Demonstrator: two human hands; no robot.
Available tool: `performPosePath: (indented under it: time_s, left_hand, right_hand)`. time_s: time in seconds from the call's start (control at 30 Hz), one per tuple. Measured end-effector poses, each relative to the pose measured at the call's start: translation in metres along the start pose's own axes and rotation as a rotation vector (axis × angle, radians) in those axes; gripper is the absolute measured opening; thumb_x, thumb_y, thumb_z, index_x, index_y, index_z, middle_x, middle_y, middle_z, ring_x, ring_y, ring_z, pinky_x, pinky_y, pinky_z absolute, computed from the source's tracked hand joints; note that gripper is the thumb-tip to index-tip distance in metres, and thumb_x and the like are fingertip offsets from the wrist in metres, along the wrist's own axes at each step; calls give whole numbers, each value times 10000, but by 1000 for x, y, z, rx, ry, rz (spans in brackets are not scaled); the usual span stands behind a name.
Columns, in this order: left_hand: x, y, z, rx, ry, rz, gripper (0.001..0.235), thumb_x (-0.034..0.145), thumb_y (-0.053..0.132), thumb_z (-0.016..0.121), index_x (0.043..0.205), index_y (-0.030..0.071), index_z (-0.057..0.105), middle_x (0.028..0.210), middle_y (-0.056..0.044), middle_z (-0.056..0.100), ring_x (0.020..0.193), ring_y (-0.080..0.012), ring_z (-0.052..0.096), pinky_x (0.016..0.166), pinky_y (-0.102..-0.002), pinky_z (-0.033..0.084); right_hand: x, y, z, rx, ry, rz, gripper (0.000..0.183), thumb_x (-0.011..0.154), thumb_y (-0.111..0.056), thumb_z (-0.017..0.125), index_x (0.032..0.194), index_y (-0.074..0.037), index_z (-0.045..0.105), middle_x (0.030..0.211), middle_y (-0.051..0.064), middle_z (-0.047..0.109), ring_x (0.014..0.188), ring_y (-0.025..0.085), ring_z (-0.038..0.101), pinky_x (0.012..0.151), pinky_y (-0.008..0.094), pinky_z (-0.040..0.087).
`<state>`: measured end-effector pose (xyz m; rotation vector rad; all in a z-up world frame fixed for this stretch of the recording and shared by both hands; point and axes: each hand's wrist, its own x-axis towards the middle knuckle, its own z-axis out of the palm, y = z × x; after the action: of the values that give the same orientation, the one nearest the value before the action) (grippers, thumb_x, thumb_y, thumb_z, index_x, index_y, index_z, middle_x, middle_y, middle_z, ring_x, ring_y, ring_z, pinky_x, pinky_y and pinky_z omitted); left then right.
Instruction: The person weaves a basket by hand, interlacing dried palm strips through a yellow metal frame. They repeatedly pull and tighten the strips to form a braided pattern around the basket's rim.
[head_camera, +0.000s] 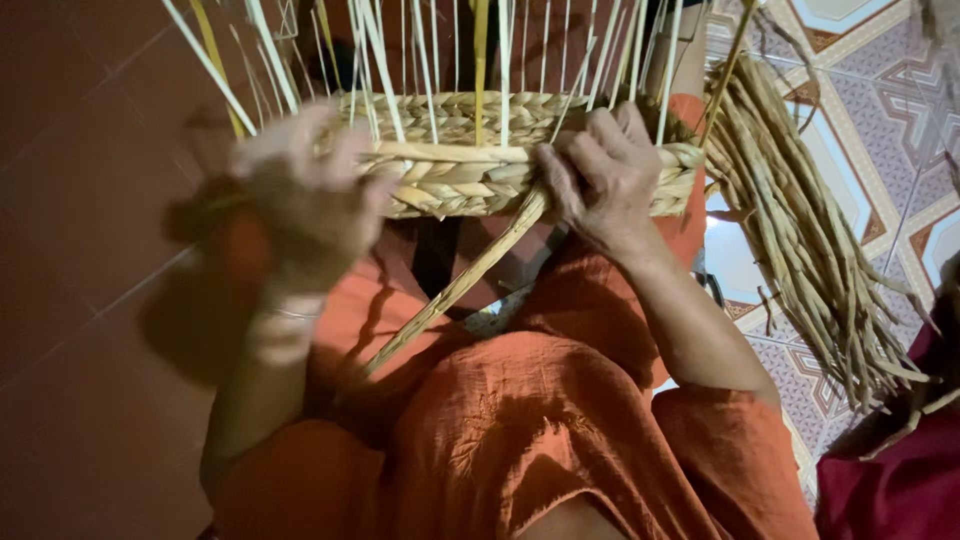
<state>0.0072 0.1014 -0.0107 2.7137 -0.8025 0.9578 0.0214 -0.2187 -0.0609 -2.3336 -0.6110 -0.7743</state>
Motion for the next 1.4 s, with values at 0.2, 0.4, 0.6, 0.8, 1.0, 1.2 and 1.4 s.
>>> performPosePath:
  time_s: [0.2,0.4,0.6,0.8,1.0,1.2,1.4]
  left_hand:
    - [-19,-33,-33,-34,-392,-905,544,1094,398,511,1531,93,401,1156,-156,581,1008,-304,572,898,-460,511]
    - [-55,-7,-26,-376,-260,-696,645,1091,260,523,1520,-151,270,983,-125,588,838,-246,594,1067,-532,465]
    - [-54,-3,-54,224,-105,-302,648,1023,365,722,1478,26,409,1343,-244,589,1238,-386,585,1105,-485,447]
    - [15,51,-3,-134,6,-61,708,827,445,977,1307,28,664,1296,-149,581,1213,-291,497,993,-500,388]
    - [-1,68,35,-111,-102,66,215,962,236,810,971,65,680,1153,-122,652,1084,-257,597,937,-441,478]
    - [-22,62,31,-432,-170,-21,121,1038,142,723,1006,52,648,878,-81,675,793,-190,679,683,-287,598]
    - [-26,81,32,-109,-6,72,358,1057,278,741,1362,159,597,1335,-179,567,1226,-302,534,1024,-512,423]
  right_hand:
    - [1,29,13,77,17,-90,311,1070,-239,816,833,-119,654,781,20,533,738,169,440,629,335,367]
    - [23,53,-7,69,-203,12,417,1102,-302,743,779,-102,571,768,32,450,787,193,446,643,332,380]
    - [0,25,-23,89,-165,-12,316,1090,-196,815,848,-94,640,890,57,591,839,170,515,681,327,444]
    - [2,21,-34,17,-129,25,213,1036,-146,874,957,-77,688,828,21,626,742,137,550,595,317,423]
    - [-18,24,-27,37,-31,80,259,1036,-102,823,953,-73,579,828,55,580,754,185,554,617,359,449]
    - [-5,27,-9,41,83,41,287,1028,-66,819,942,-84,545,783,54,578,695,143,565,546,310,466]
    - [1,16,-16,-19,137,-29,468,939,-118,770,1300,21,508,1028,114,602,823,213,615,641,352,544]
